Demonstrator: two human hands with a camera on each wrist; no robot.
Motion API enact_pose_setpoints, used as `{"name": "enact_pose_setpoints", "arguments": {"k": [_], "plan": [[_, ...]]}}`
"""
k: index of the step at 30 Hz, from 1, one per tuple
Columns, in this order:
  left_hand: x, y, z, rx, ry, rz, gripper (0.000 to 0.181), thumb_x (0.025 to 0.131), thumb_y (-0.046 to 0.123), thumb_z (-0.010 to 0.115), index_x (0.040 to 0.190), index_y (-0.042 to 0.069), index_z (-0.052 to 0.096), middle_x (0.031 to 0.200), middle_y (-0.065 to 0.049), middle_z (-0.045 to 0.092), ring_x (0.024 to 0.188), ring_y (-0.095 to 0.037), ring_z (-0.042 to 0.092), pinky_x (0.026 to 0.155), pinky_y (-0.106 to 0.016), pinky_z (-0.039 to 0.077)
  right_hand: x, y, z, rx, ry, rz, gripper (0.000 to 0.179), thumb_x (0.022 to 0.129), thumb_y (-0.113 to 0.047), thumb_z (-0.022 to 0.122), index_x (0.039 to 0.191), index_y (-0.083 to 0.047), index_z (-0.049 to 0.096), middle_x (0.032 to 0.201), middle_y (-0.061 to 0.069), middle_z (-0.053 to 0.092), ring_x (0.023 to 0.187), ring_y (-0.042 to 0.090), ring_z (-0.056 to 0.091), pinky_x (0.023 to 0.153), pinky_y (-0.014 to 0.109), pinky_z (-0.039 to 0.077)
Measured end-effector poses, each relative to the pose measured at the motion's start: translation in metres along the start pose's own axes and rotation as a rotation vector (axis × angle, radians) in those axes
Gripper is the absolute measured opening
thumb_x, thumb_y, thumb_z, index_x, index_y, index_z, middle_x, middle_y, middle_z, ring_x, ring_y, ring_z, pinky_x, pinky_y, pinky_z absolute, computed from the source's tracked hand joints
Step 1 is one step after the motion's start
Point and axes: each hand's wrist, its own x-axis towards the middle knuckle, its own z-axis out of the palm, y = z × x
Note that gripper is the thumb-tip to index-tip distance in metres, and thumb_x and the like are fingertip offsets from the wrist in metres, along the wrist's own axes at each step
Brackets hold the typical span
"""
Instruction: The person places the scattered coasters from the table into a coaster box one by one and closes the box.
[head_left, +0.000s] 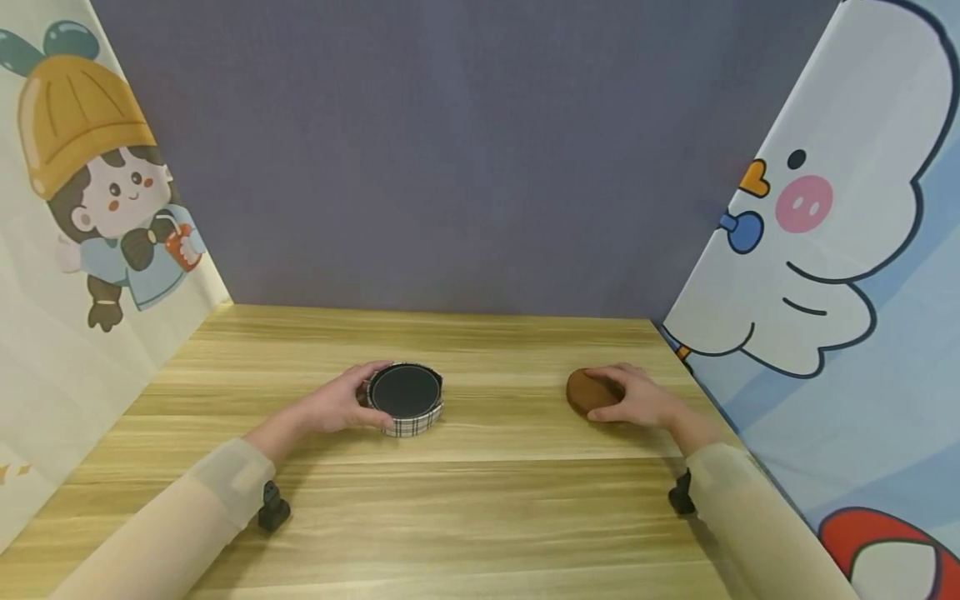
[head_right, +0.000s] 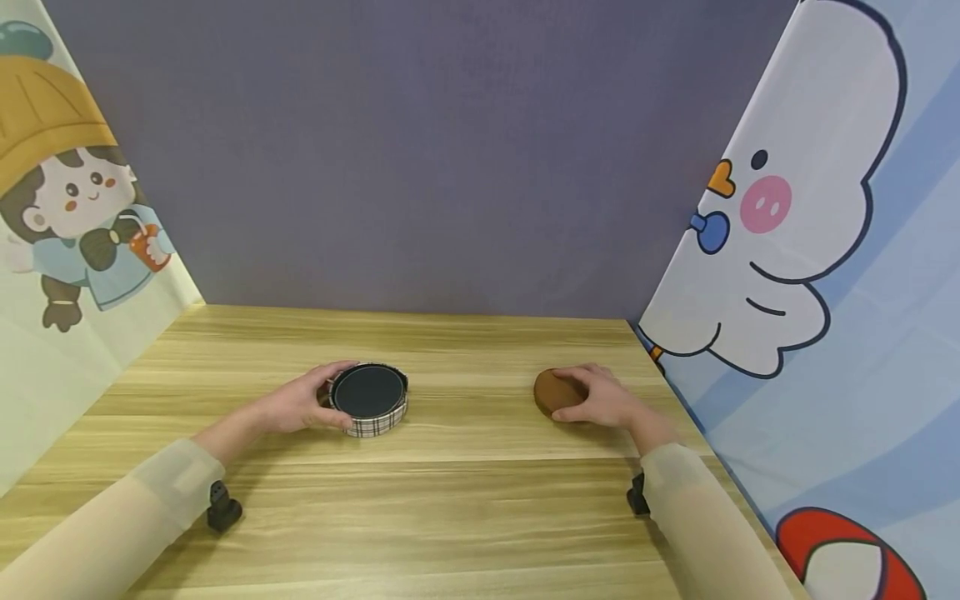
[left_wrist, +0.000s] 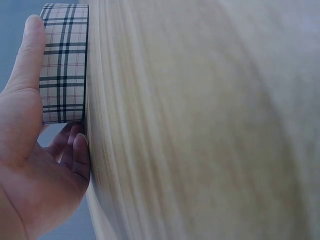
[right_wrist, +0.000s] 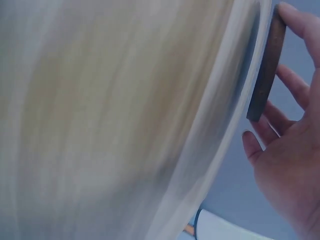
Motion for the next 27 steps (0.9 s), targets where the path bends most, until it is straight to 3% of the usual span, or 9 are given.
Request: {"name": "enact_pose_setpoints", "arguments": {"k": [10,20,27], "plan": [[-0.001,0.001,0.001,-0.010,0.002,-0.038,0.111,0.086,0.029,0.097,0.170,0.001,0.030,0.157,-0.034,0.045,0.129,-0.039,0.065,0.109,-0.048,0.052,0.008,-0.039,0.008,0.013,0.015,-0.076,0.089,0.086,-0.055,0.090,0.162,-0.025,0.056,0.164,0.022,0.047,0.149,0.050,0.039,0.111,0.075,0.041],[-0.001,0.001,0.001,-0.008,0.006,-0.037,0.112,0.086,0.029,0.098,0.170,0.001,0.030,0.155,-0.034,0.047,0.126,-0.037,0.066,0.103,-0.040,0.054,0.022,-0.080,0.018,0.065,0.013,-0.139,0.086,0.085,-0.057,0.090,0.161,-0.036,0.056,0.167,0.013,0.045,0.155,0.043,0.034,0.116,0.073,0.038],[-0.002,0.000,0.000,-0.011,0.017,-0.049,0.112,0.085,0.029,0.098,0.171,0.002,0.031,0.155,-0.033,0.049,0.129,-0.038,0.066,0.110,-0.046,0.051,0.036,-0.108,0.029,0.097,0.015,-0.205,0.085,0.086,-0.055,0.091,0.161,-0.039,0.055,0.166,0.008,0.047,0.155,0.037,0.035,0.120,0.068,0.035]]}}
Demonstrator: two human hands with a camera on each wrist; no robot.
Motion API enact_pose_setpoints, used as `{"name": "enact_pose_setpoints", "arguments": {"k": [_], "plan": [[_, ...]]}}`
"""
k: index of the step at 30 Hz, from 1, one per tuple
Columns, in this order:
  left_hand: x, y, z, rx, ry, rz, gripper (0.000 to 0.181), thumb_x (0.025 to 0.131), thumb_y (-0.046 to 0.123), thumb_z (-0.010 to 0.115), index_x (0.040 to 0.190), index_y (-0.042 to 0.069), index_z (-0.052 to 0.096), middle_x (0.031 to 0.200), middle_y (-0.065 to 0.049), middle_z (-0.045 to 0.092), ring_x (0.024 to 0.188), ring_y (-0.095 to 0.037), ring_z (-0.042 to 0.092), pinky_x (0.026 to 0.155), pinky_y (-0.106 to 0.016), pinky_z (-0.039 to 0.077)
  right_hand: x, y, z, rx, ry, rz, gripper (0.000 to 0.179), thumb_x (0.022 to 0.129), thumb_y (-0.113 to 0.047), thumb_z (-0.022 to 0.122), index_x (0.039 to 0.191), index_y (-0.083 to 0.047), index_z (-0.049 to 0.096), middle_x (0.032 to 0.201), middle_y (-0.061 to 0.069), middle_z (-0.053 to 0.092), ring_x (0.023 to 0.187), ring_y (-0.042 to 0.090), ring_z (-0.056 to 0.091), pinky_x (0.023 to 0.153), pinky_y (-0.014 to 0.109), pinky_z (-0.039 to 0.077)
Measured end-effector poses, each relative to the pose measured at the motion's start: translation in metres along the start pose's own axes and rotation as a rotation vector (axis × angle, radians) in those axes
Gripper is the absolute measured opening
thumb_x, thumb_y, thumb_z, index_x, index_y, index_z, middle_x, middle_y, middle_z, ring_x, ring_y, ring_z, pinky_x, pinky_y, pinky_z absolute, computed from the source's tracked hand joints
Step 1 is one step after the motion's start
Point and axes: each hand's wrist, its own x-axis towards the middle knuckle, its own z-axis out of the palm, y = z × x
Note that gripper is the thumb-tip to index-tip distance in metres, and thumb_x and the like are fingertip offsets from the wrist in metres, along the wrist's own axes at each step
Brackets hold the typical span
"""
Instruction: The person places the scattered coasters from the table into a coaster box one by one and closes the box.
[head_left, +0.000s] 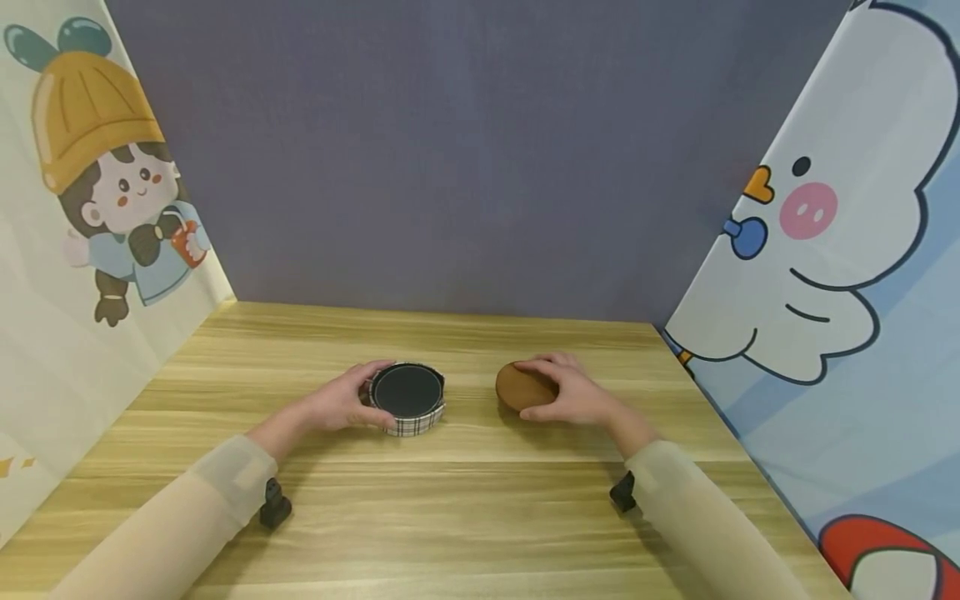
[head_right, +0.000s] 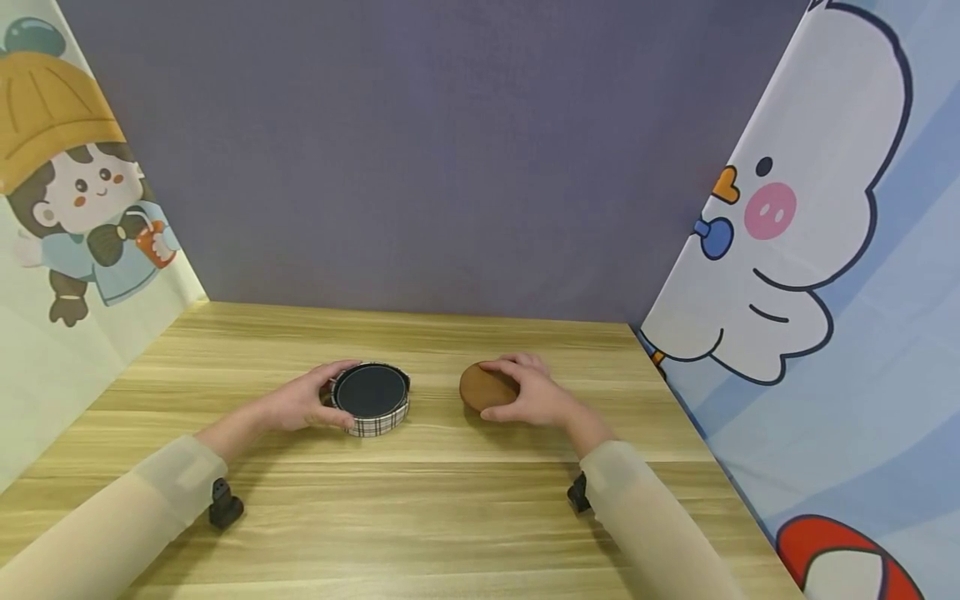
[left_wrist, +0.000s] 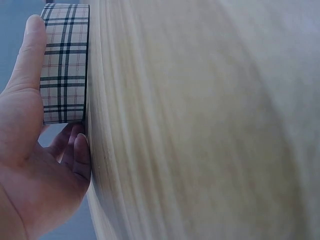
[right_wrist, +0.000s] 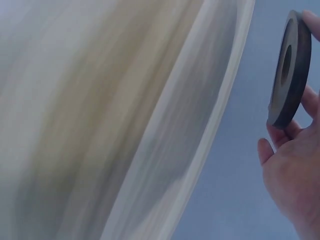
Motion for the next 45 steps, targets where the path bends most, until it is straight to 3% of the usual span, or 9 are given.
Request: {"name": "enact_pose_setpoints", "arguments": {"k": [13,20,29,36,39,45], "plan": [[-0.001,0.002,0.001,-0.013,0.002,-0.005,0.112,0.085,0.027,0.098,0.170,0.001,0.031,0.153,-0.033,0.048,0.128,-0.037,0.065,0.108,-0.047,0.053,0.041,-0.048,0.030,0.039,-0.023,-0.111,0.084,0.086,-0.053,0.091,0.160,-0.040,0.056,0.165,0.003,0.048,0.153,0.032,0.035,0.120,0.061,0.033],[-0.002,0.002,0.001,0.018,-0.005,-0.009,0.113,0.087,0.036,0.096,0.171,0.003,0.029,0.155,-0.034,0.045,0.129,-0.037,0.064,0.107,-0.042,0.053,0.061,-0.070,0.047,0.040,-0.049,-0.143,0.084,0.086,-0.055,0.089,0.161,-0.042,0.055,0.163,0.001,0.049,0.151,0.030,0.037,0.119,0.059,0.033],[-0.001,0.001,-0.001,-0.026,-0.039,0.008,0.111,0.090,0.030,0.094,0.173,0.003,0.025,0.151,-0.030,0.057,0.128,-0.034,0.067,0.104,-0.040,0.055,0.080,-0.096,0.061,0.046,-0.093,-0.150,0.084,0.086,-0.060,0.086,0.162,-0.042,0.053,0.166,0.000,0.046,0.152,0.029,0.036,0.120,0.059,0.034],[-0.001,-0.001,-0.003,0.002,-0.048,-0.003,0.115,0.090,0.042,0.092,0.173,0.004,0.023,0.152,-0.028,0.057,0.132,-0.034,0.065,0.103,-0.035,0.056,0.094,-0.108,0.071,0.027,-0.113,-0.150,0.085,0.086,-0.062,0.085,0.163,-0.039,0.053,0.166,0.000,0.047,0.150,0.027,0.037,0.120,0.056,0.035],[-0.002,-0.002,-0.003,0.033,-0.043,0.020,0.114,0.091,0.044,0.091,0.173,0.002,0.023,0.153,-0.031,0.054,0.133,-0.038,0.064,0.105,-0.039,0.056,0.099,-0.111,0.076,0.024,-0.126,-0.154,0.086,0.087,-0.062,0.085,0.163,-0.038,0.053,0.166,0.000,0.046,0.150,0.027,0.037,0.119,0.054,0.033],[0.001,-0.003,-0.002,0.004,-0.036,-0.011,0.110,0.091,0.037,0.093,0.173,0.007,0.026,0.158,-0.029,0.050,0.136,-0.039,0.062,0.109,-0.048,0.055,0.105,-0.116,0.084,0.009,-0.155,-0.161,0.086,0.089,-0.062,0.084,0.165,-0.037,0.051,0.168,0.000,0.045,0.152,0.027,0.034,0.120,0.053,0.032]]}}
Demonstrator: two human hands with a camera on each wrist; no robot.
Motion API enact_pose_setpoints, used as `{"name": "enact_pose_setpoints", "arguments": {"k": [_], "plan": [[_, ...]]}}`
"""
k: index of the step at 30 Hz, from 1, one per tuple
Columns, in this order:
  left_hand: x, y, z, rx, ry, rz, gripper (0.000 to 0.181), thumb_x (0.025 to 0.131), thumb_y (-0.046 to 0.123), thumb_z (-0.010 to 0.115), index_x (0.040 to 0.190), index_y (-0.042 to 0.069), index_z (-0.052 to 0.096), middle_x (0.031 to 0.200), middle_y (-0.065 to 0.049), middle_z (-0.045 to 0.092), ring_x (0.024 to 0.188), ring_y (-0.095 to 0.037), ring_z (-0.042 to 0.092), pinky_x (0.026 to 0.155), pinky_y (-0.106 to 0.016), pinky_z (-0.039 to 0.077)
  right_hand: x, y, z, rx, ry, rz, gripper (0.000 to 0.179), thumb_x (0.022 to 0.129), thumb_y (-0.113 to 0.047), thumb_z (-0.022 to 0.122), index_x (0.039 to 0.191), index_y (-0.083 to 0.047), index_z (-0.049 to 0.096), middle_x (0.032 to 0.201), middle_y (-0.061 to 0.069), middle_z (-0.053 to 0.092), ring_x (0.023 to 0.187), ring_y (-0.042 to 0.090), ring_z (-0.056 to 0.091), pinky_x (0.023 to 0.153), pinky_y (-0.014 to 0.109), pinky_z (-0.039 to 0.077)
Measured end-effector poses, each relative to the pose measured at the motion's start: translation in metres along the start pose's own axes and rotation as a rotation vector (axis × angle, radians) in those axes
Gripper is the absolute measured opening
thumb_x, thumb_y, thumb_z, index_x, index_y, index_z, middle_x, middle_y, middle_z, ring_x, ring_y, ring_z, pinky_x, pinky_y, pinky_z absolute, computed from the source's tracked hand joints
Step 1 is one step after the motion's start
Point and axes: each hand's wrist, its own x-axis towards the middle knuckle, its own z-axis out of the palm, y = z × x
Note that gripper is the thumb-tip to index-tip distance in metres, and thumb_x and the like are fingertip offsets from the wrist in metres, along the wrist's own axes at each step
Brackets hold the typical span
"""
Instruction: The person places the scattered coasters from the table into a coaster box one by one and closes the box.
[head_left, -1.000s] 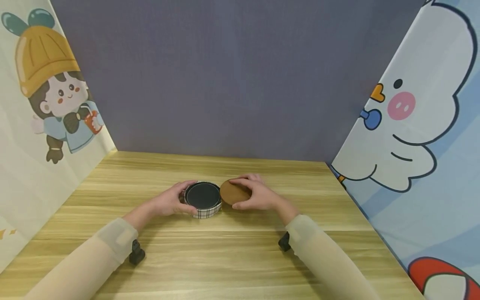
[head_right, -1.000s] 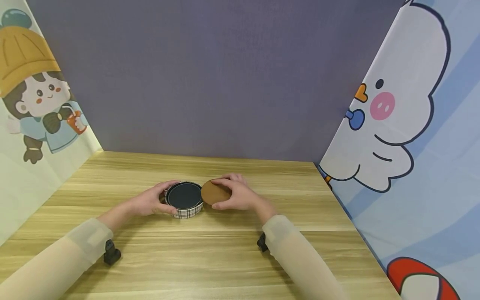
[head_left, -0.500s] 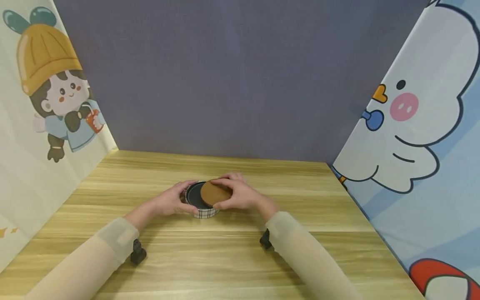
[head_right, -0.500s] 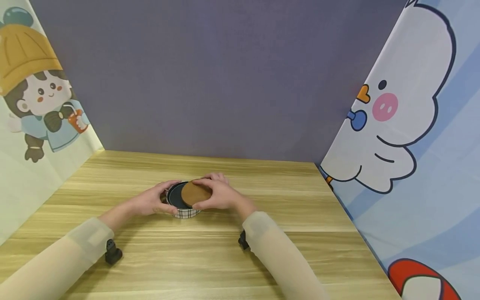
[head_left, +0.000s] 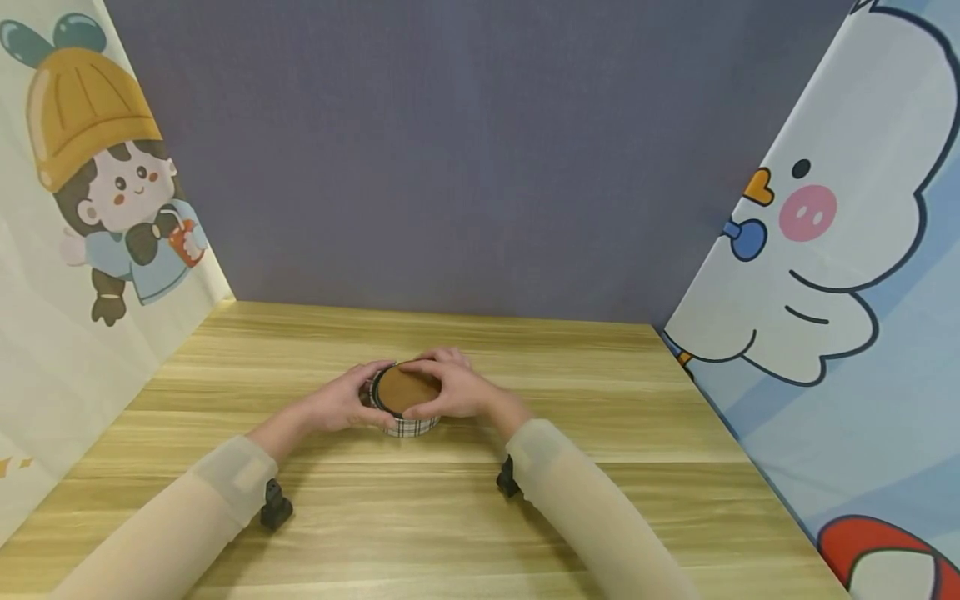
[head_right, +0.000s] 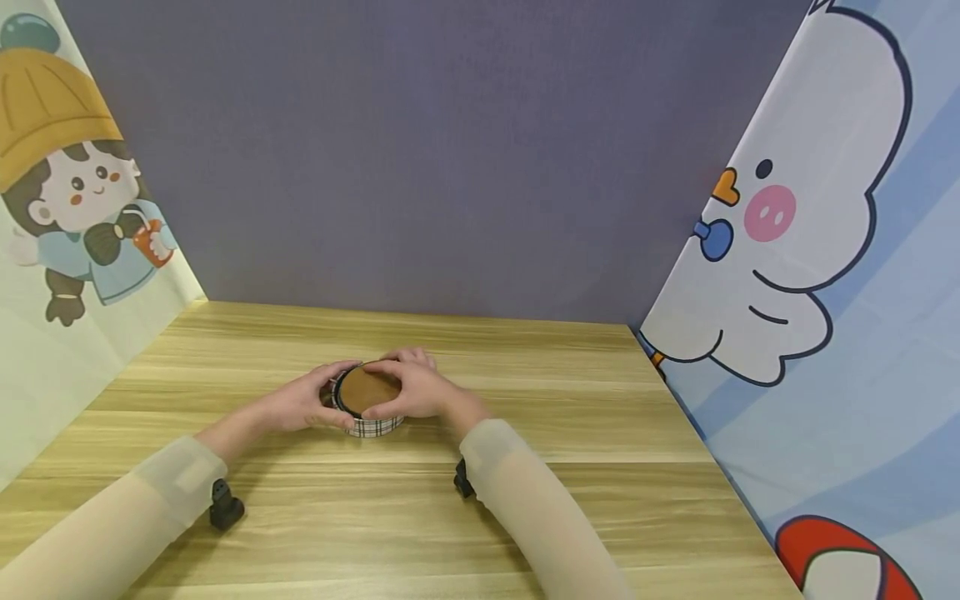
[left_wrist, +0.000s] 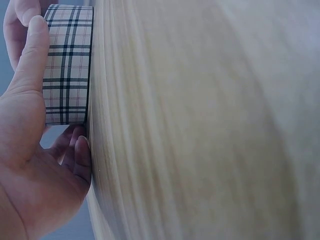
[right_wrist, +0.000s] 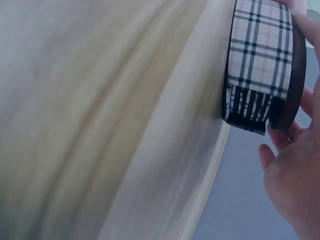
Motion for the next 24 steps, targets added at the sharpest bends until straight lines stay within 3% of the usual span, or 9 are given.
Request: {"name": "enact_pose_setpoints", "arguments": {"k": [14,24], "plan": [[-0.003,0.007,-0.002,-0.024,-0.019,-0.027,0.114,0.092,0.038,0.092,0.175,0.006,0.020,0.162,-0.031,0.043,0.138,-0.042,0.060,0.109,-0.053,0.057,-0.002,-0.005,0.000,-0.007,-0.044,0.047,0.084,0.093,-0.067,0.079,0.167,-0.046,0.044,0.179,-0.005,0.034,0.157,0.026,0.028,0.124,0.056,0.029],[-0.004,0.004,-0.002,0.009,-0.014,-0.038,0.113,0.093,0.040,0.091,0.175,0.007,0.020,0.161,-0.031,0.044,0.139,-0.042,0.060,0.108,-0.053,0.056,-0.007,-0.012,-0.002,-0.027,-0.075,0.068,0.082,0.097,-0.068,0.074,0.168,-0.044,0.042,0.183,-0.004,0.026,0.164,0.030,0.021,0.130,0.060,0.020]]}}
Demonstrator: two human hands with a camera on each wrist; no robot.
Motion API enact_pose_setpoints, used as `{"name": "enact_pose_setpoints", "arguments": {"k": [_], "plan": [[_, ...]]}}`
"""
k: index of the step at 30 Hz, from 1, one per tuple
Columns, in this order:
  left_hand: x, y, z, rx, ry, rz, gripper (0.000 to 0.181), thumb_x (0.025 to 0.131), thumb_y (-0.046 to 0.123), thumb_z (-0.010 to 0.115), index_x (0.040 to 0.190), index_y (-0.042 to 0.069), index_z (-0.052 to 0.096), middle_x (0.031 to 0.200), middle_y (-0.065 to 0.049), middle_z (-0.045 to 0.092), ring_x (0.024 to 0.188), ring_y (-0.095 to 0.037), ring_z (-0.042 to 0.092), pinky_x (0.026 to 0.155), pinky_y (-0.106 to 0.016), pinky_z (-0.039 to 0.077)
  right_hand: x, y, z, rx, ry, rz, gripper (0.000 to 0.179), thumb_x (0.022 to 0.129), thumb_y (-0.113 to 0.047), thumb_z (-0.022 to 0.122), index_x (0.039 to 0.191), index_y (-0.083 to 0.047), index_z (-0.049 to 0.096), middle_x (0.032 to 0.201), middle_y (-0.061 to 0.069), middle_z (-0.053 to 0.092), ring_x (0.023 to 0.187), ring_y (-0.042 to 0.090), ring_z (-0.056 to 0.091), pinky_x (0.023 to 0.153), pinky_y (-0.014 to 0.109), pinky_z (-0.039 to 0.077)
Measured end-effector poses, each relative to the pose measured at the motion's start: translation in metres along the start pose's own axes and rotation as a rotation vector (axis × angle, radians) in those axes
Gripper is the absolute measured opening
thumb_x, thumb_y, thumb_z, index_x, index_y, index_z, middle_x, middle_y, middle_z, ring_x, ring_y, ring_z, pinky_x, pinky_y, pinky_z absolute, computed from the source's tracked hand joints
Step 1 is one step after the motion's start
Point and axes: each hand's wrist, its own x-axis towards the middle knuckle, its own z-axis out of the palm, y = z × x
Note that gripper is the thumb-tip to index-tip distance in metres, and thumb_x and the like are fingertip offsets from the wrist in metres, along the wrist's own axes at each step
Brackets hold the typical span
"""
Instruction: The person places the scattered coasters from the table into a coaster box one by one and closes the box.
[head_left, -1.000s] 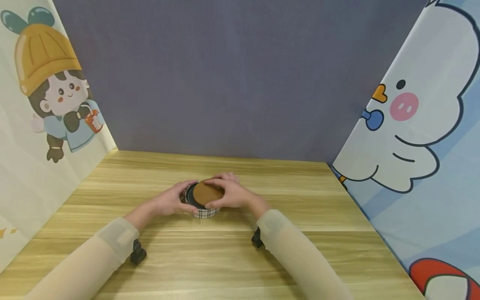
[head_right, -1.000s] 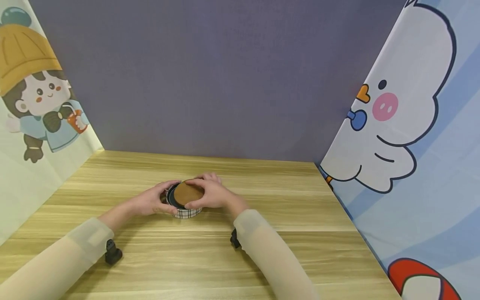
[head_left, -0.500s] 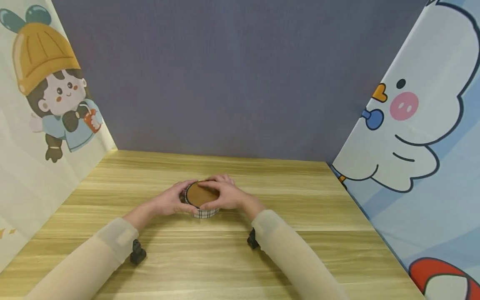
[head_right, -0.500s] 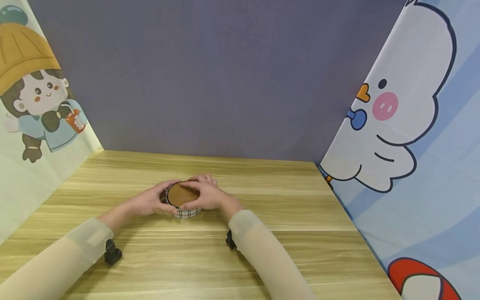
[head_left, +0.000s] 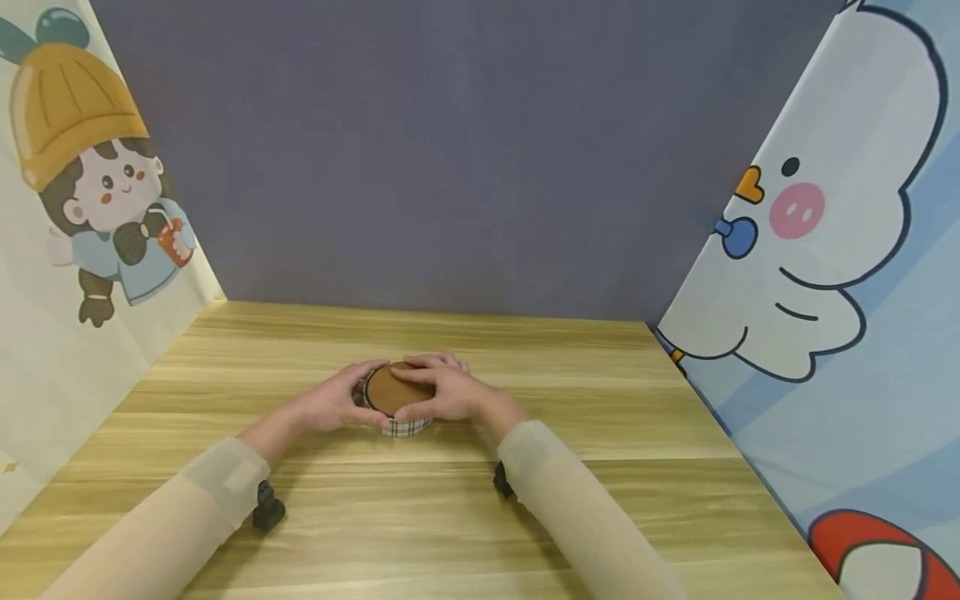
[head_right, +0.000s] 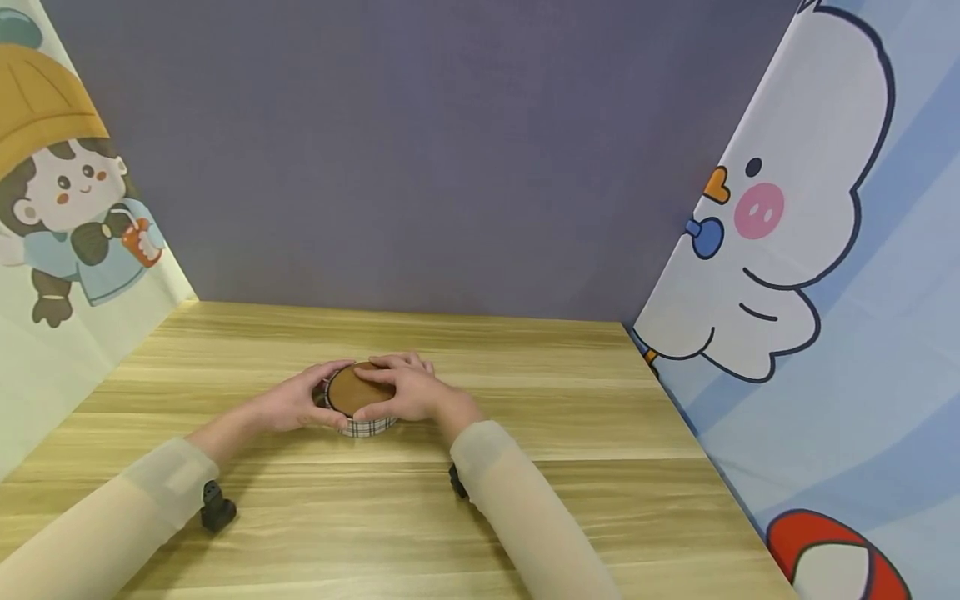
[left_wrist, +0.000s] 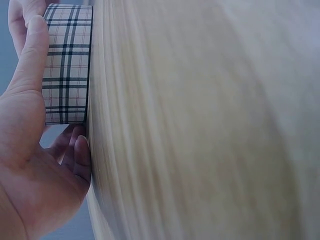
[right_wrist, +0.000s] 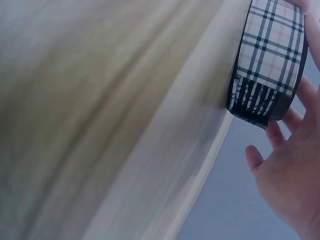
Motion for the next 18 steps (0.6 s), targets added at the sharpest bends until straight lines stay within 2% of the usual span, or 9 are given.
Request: {"name": "enact_pose_setpoints", "arguments": {"k": [5,18], "plan": [[-0.0027,0.0008,-0.0009,0.011,0.003,-0.006,0.114,0.093,0.041,0.091,0.175,0.007,0.020,0.162,-0.031,0.043,0.138,-0.042,0.060,0.109,-0.054,0.055,0.0011,-0.0015,0.0006,-0.008,-0.012,0.006,0.082,0.097,-0.070,0.073,0.168,-0.046,0.040,0.183,-0.006,0.025,0.168,0.029,0.018,0.133,0.061,0.016],[-0.0012,0.0019,-0.0007,0.013,0.004,-0.016,0.116,0.091,0.043,0.092,0.175,0.008,0.020,0.162,-0.032,0.039,0.137,-0.041,0.060,0.109,-0.054,0.056,0.0045,0.0001,-0.0008,-0.050,-0.014,0.032,0.084,0.094,-0.072,0.075,0.167,-0.048,0.041,0.182,-0.007,0.029,0.168,0.028,0.020,0.134,0.058,0.013]]}}
